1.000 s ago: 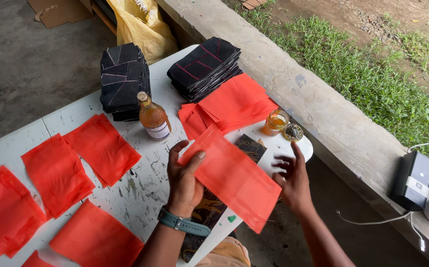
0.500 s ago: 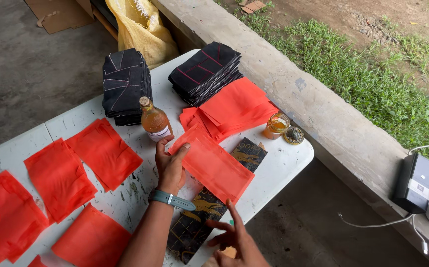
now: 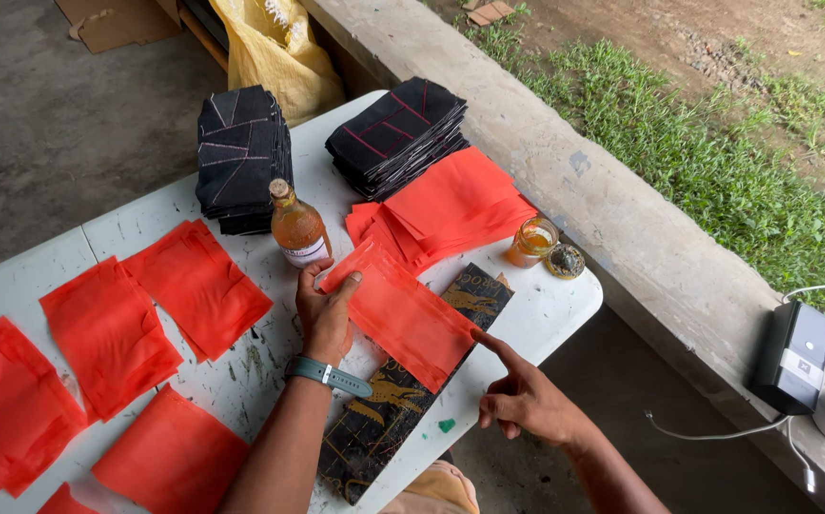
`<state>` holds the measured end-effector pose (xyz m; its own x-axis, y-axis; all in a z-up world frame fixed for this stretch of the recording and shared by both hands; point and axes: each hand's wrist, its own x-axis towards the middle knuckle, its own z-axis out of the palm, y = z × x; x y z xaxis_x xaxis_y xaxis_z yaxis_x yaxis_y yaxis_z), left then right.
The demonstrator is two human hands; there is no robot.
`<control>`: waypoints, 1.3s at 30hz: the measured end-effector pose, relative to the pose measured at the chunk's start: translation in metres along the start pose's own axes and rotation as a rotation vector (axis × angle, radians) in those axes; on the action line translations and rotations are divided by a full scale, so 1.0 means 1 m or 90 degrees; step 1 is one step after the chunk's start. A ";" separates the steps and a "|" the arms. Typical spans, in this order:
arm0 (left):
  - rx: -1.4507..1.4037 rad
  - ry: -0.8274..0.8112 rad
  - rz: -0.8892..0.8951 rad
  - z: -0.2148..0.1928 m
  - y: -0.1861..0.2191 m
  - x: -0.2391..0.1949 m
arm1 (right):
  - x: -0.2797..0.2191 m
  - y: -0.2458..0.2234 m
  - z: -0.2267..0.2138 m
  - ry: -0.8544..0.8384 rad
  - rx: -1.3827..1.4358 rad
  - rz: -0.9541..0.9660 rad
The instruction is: The person repeatedly rubs small red fabric pieces on a dark rectangular block using a small tool, then places them on a white table. The person handles the fabric and tool one at a time in a repetitive sequence.
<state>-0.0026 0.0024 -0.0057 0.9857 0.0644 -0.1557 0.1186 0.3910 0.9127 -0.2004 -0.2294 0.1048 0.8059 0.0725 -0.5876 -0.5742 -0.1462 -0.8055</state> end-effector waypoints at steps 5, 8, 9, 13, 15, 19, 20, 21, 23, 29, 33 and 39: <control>-0.016 -0.003 0.030 0.000 -0.001 0.000 | -0.023 -0.020 0.033 -0.045 -0.439 -0.107; -0.039 -0.031 -0.014 0.000 0.003 -0.002 | -0.023 -0.023 0.033 -0.036 -0.389 -0.128; -0.042 -0.038 -0.024 -0.001 0.004 -0.004 | -0.020 -0.021 0.030 0.024 -0.328 -0.106; -0.028 -0.053 -0.028 -0.003 0.006 -0.009 | -0.002 -0.006 0.023 -0.052 -0.602 -0.178; -0.009 -0.053 -0.004 -0.001 0.005 -0.005 | 0.008 0.000 0.021 -0.013 -0.697 -0.139; -0.005 -0.060 0.011 -0.007 -0.005 -0.007 | 0.014 0.011 0.026 0.052 -0.872 -0.046; -0.016 -0.066 0.011 -0.007 -0.004 -0.004 | 0.017 0.006 0.026 0.051 -0.861 -0.050; -0.004 -0.066 0.014 -0.006 -0.004 -0.003 | 0.017 0.002 0.026 0.051 -0.847 -0.051; 0.021 -0.064 0.016 -0.006 -0.004 -0.006 | 0.016 -0.005 0.025 0.071 -0.831 -0.037; -0.007 -0.086 -0.007 0.000 0.007 -0.013 | 0.011 -0.023 0.029 0.048 -0.863 -0.036; 0.164 -0.055 0.025 0.008 0.024 -0.024 | 0.004 -0.018 0.043 0.046 -0.909 -0.084; 0.178 -0.132 0.065 0.022 0.051 -0.051 | 0.002 -0.004 0.029 0.160 -0.786 -0.211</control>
<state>-0.0441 -0.0014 0.0576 0.9940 -0.1091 -0.0046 0.0181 0.1237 0.9922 -0.2001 -0.2003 0.1049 0.9647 0.1138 -0.2375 0.0585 -0.9719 -0.2281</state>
